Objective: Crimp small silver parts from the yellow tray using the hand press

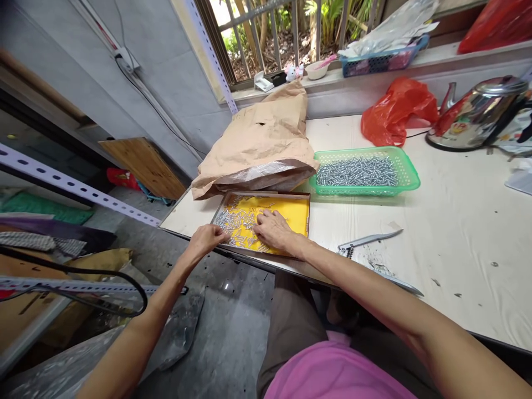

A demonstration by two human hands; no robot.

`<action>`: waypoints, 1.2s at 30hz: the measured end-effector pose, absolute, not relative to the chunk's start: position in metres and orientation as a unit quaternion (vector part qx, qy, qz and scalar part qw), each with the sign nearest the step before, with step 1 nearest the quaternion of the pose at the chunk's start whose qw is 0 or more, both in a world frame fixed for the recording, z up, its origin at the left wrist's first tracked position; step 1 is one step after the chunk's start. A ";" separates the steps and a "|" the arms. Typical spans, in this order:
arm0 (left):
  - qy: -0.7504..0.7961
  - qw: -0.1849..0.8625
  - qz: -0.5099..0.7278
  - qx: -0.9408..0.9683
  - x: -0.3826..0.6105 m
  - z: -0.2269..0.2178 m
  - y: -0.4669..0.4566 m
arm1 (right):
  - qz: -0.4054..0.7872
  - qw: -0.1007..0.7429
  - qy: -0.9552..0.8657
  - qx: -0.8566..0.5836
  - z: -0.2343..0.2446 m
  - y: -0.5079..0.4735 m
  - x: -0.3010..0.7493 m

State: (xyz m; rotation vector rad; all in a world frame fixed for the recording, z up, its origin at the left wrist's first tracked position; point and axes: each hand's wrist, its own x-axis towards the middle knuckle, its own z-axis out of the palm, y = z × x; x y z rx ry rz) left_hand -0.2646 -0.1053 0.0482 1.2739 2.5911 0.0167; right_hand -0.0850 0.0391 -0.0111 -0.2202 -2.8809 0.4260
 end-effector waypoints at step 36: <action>0.668 0.329 0.639 0.194 -0.189 0.015 -0.077 | 0.700 0.224 -0.635 -0.238 -0.021 0.019 -0.094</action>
